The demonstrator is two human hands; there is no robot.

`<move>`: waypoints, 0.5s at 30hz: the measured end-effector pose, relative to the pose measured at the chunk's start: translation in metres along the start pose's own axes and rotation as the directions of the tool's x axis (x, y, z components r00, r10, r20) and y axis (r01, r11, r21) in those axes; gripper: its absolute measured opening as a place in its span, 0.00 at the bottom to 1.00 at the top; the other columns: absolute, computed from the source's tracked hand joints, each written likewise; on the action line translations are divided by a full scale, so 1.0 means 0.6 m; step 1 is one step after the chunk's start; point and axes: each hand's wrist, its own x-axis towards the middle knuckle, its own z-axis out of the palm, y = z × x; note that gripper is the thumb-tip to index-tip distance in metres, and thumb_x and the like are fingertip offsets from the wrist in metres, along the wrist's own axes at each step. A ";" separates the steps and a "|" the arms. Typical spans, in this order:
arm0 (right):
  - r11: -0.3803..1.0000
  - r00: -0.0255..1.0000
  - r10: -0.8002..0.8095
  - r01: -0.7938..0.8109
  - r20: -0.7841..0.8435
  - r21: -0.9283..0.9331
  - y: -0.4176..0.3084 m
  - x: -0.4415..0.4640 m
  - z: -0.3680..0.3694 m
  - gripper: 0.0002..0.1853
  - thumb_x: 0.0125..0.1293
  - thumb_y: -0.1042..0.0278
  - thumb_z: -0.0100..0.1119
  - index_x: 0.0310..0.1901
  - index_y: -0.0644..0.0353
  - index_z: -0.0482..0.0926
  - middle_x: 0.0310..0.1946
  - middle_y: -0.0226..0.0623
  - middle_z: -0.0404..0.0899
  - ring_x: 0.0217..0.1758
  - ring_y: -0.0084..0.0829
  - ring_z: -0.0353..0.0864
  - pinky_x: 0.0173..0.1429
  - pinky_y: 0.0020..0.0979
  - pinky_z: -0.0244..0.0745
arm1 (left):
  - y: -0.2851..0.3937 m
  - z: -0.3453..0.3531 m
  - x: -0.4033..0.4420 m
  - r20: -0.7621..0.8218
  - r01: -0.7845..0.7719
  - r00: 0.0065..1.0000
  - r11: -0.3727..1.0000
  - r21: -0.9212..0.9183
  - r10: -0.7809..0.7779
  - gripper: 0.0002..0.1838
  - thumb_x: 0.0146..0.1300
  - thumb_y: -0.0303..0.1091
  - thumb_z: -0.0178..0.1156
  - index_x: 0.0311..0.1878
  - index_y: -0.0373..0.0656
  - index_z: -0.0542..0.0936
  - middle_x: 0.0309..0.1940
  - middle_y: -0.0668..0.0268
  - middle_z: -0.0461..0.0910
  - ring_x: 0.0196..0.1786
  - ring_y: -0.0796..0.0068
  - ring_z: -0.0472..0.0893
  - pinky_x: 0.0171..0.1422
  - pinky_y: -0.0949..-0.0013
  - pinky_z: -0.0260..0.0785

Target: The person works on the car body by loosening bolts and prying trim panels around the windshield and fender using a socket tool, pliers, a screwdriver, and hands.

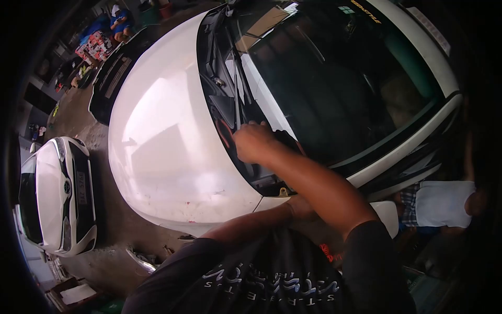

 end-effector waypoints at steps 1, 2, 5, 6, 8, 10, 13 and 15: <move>1.000 1.000 -0.009 0.009 -0.001 -0.017 -0.003 0.032 -0.002 0.17 0.66 0.68 0.57 0.53 0.60 0.88 0.55 0.52 0.85 0.64 0.55 0.82 0.68 0.61 0.74 | 0.009 -0.017 0.004 0.082 -0.039 0.996 0.999 0.028 0.037 0.26 0.72 0.42 0.60 0.71 0.46 0.81 0.74 0.54 0.78 0.78 0.49 0.74 0.83 0.49 0.66; 1.000 0.998 0.020 -0.020 -0.058 0.004 -0.007 0.064 -0.005 0.17 0.66 0.69 0.59 0.53 0.61 0.88 0.58 0.52 0.85 0.67 0.53 0.80 0.71 0.61 0.72 | 0.019 -0.033 0.009 0.166 -0.082 0.984 0.995 0.054 0.072 0.25 0.76 0.42 0.56 0.73 0.48 0.80 0.76 0.54 0.76 0.78 0.48 0.73 0.84 0.48 0.65; 0.998 0.994 0.054 -0.055 -0.094 -0.010 0.011 0.166 -0.004 0.19 0.67 0.68 0.60 0.58 0.61 0.87 0.64 0.51 0.82 0.74 0.53 0.75 0.76 0.62 0.69 | 0.053 -0.071 0.022 0.235 0.066 0.971 0.994 -0.084 -0.044 0.26 0.73 0.38 0.56 0.72 0.50 0.81 0.73 0.56 0.79 0.77 0.47 0.74 0.81 0.50 0.68; 0.997 0.987 0.069 -0.072 -0.145 -0.014 0.020 0.198 -0.002 0.20 0.67 0.67 0.61 0.59 0.60 0.87 0.65 0.51 0.81 0.75 0.52 0.74 0.77 0.62 0.68 | 0.044 -0.059 0.016 0.222 0.059 0.974 0.995 -0.084 -0.039 0.26 0.73 0.38 0.56 0.72 0.50 0.81 0.73 0.56 0.79 0.77 0.47 0.74 0.81 0.50 0.68; 0.992 0.977 0.108 -0.118 -0.183 -0.043 0.044 0.273 0.001 0.24 0.66 0.60 0.66 0.63 0.56 0.86 0.66 0.48 0.82 0.78 0.51 0.71 0.80 0.64 0.64 | 0.016 -0.028 0.009 -0.021 -0.223 0.974 0.970 0.092 0.226 0.25 0.69 0.37 0.58 0.68 0.46 0.83 0.67 0.57 0.82 0.73 0.48 0.78 0.78 0.53 0.72; 0.986 0.990 0.119 -0.126 -0.069 -0.111 0.043 0.303 -0.033 0.27 0.65 0.54 0.70 0.64 0.56 0.85 0.68 0.48 0.81 0.78 0.52 0.72 0.79 0.66 0.64 | 0.016 -0.034 0.008 -0.029 -0.224 0.973 0.969 0.103 0.228 0.24 0.68 0.37 0.59 0.66 0.45 0.83 0.65 0.57 0.83 0.70 0.50 0.79 0.77 0.54 0.72; 0.952 0.982 0.162 -0.130 0.096 -0.277 0.025 0.316 -0.040 0.39 0.59 0.41 0.79 0.67 0.55 0.83 0.71 0.46 0.81 0.79 0.53 0.71 0.81 0.70 0.60 | 0.018 -0.034 0.008 0.001 -0.232 0.972 0.962 0.145 0.235 0.21 0.68 0.38 0.60 0.61 0.43 0.85 0.62 0.58 0.83 0.66 0.54 0.81 0.75 0.56 0.74; 0.936 0.971 0.189 -0.134 0.146 -0.325 0.019 0.327 -0.032 0.41 0.59 0.41 0.79 0.70 0.54 0.80 0.69 0.45 0.82 0.78 0.52 0.72 0.81 0.70 0.60 | 0.012 -0.025 0.012 0.025 -0.243 0.970 0.953 0.183 0.243 0.20 0.68 0.38 0.60 0.59 0.42 0.85 0.60 0.58 0.82 0.65 0.56 0.81 0.74 0.57 0.74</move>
